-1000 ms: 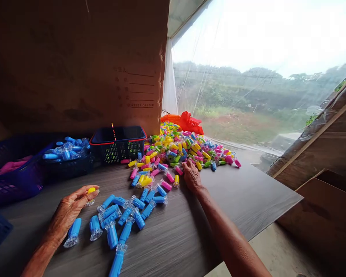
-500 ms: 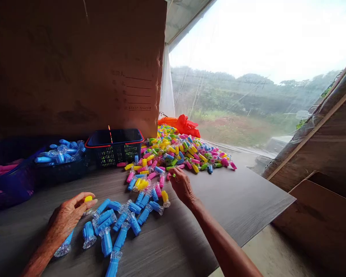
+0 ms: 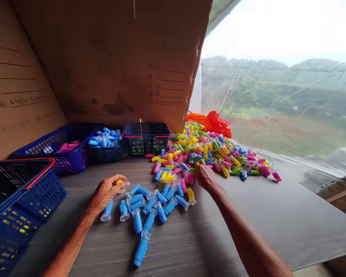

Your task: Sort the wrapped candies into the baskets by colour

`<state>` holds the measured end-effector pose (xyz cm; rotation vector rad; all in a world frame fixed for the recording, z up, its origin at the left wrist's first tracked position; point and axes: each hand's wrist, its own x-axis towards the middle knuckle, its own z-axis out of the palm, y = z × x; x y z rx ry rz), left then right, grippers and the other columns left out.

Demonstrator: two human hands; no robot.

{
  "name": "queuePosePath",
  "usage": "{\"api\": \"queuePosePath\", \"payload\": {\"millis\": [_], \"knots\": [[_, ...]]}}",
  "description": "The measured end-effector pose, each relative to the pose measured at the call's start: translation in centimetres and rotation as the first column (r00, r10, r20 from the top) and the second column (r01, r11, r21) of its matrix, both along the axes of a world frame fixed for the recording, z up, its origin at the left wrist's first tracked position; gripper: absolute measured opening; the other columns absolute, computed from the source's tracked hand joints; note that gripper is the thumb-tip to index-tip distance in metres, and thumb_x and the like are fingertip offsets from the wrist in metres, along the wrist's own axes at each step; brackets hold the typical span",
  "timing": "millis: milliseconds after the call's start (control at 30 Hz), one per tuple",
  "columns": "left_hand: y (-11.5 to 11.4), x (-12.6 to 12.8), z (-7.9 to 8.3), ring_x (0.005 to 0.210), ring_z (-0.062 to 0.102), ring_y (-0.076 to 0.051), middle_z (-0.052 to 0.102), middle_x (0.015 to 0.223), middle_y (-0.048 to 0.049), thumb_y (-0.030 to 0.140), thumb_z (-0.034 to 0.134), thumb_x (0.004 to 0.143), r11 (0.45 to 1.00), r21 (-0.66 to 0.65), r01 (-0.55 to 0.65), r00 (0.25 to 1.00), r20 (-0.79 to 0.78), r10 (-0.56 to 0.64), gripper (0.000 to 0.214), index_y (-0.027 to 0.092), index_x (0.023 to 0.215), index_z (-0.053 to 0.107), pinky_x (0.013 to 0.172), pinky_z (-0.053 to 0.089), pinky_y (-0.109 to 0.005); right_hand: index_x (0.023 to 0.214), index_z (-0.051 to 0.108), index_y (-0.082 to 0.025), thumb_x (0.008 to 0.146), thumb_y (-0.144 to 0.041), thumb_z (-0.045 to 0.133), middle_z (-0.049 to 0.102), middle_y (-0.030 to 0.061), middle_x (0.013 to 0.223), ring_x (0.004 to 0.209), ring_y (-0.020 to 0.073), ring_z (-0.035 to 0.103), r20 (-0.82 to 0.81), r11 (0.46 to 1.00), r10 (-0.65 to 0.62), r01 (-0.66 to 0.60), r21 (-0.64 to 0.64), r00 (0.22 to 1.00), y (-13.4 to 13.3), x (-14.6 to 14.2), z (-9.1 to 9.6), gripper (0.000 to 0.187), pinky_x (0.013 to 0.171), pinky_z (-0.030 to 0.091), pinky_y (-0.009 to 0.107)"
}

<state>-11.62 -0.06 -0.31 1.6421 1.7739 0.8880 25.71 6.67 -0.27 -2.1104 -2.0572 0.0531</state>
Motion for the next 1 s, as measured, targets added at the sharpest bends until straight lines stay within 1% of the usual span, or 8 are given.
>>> {"api": "queuePosePath", "payload": {"millis": [100, 200, 333, 467, 533, 633, 800, 1000], "knots": [[-0.2, -0.5, -0.2, 0.071, 0.061, -0.02, 0.066, 0.073, -0.0013, 0.054, 0.056, 0.072, 0.999, 0.042, 0.0, 0.999, -0.037, 0.002, 0.038, 0.021, 0.086, 0.069, 0.065, 0.045, -0.027, 0.088, 0.065, -0.02, 0.081, -0.016, 0.052, 0.066, 0.0037, 0.088, 0.075, 0.0168, 0.058, -0.07, 0.999, 0.032, -0.031, 0.025, 0.997, -1.9, 0.1, -0.7, 0.015, 0.06, 0.034, 0.025], [-0.6, 0.2, 0.3, 0.083, 0.062, -0.022, 0.069, 0.091, -0.0038, 0.048, 0.052, 0.078, 0.963, 0.266, -0.051, 0.986, -0.141, 0.092, 0.033, 0.022, 0.089, 0.069, 0.074, 0.047, -0.031, 0.102, 0.065, -0.024, 0.086, -0.023, 0.051, 0.067, 0.0014, 0.104, 0.086, 0.0161, 0.061, -0.144, 0.993, -0.009, 0.026, 0.113, 0.989, -3.8, 1.8, -1.2, 0.02, 0.069, 0.04, 0.024], [-1.1, 6.1, 2.8, 0.094, 0.058, -0.025, 0.069, 0.1, -0.005, 0.036, 0.048, 0.087, 0.86, 0.494, 0.128, 0.932, -0.355, 0.065, 0.025, 0.022, 0.089, 0.069, 0.087, 0.044, -0.036, 0.122, 0.06, -0.026, 0.094, -0.026, 0.042, 0.057, 0.004, 0.133, 0.106, 0.0194, 0.059, -0.236, 0.944, -0.156, 0.215, 0.249, 0.959, -5.8, 5.4, -2.1, 0.032, 0.08, 0.044, 0.028], [1.1, 16.6, 4.8, 0.106, 0.056, -0.025, 0.067, 0.113, -0.0055, 0.025, 0.049, 0.089, 0.829, 0.324, 0.457, 0.788, -0.579, -0.209, 0.027, 0.023, 0.107, 0.069, 0.097, 0.042, -0.039, 0.131, 0.058, -0.032, 0.092, -0.036, 0.053, 0.048, 0.0014, 0.145, 0.119, 0.0246, 0.052, -0.161, 0.949, -0.129, 0.169, 0.268, 0.978, -6.0, 6.4, -3.6, 0.039, 0.084, 0.046, 0.033], [2.8, 21.6, 4.6, 0.111, 0.054, -0.026, 0.064, 0.119, -0.0084, 0.018, 0.046, 0.089, 0.813, 0.147, 0.564, 0.659, -0.673, -0.336, 0.034, 0.021, 0.116, 0.065, 0.099, 0.042, -0.041, 0.134, 0.055, -0.034, 0.091, -0.039, 0.056, 0.043, 0.0006, 0.15, 0.119, 0.0272, 0.05, -0.027, 0.958, -0.102, 0.105, 0.268, 0.994, -5.7, 5.9, -4.0, 0.043, 0.087, 0.046, 0.037], [4.8, 26.7, 3.2, 0.118, 0.051, -0.029, 0.061, 0.122, -0.013, 0.01, 0.045, 0.086, 0.796, 0.055, 0.603, 0.576, -0.72, -0.387, 0.036, 0.015, 0.116, 0.064, 0.1, 0.041, -0.044, 0.133, 0.055, -0.031, 0.092, -0.041, 0.056, 0.047, 0.0027, 0.146, 0.113, 0.0273, 0.052, 0.088, 0.958, -0.099, 0.071, 0.277, 0.991, -5.5, 5.2, -4.3, 0.043, 0.087, 0.046, 0.039], [6.4, 30.0, 1.3, 0.128, 0.043, -0.029, 0.055, 0.132, -0.0134, 0.017, 0.05, 0.088, 0.816, 0.011, 0.578, 0.553, -0.741, -0.381, 0.033, 0.016, 0.117, 0.065, 0.108, 0.035, -0.045, 0.127, 0.057, -0.024, 0.096, -0.036, 0.05, 0.049, 0.0074, 0.143, 0.113, 0.0275, 0.053, 0.119, 0.942, -0.11, 0.065, 0.33, 0.987, -5.3, 5.5, -5.1, 0.034, 0.084, 0.047, 0.038], [5.4, 31.4, 1.6, 0.12, 0.05, -0.031, 0.058, 0.124, -0.0176, 0.018, 0.053, 0.086, 0.85, 0.012, 0.527, 0.597, -0.717, -0.36, 0.029, 0.012, 0.109, 0.069, 0.097, 0.045, -0.043, 0.124, 0.061, -0.03, 0.096, -0.028, 0.045, 0.055, 0.0087, 0.131, 0.108, 0.0276, 0.055, 0.137, 0.937, -0.071, 0.019, 0.349, 0.988, -4.9, 5.7, -5.6, 0.032, 0.081, 0.046, 0.038]]}}
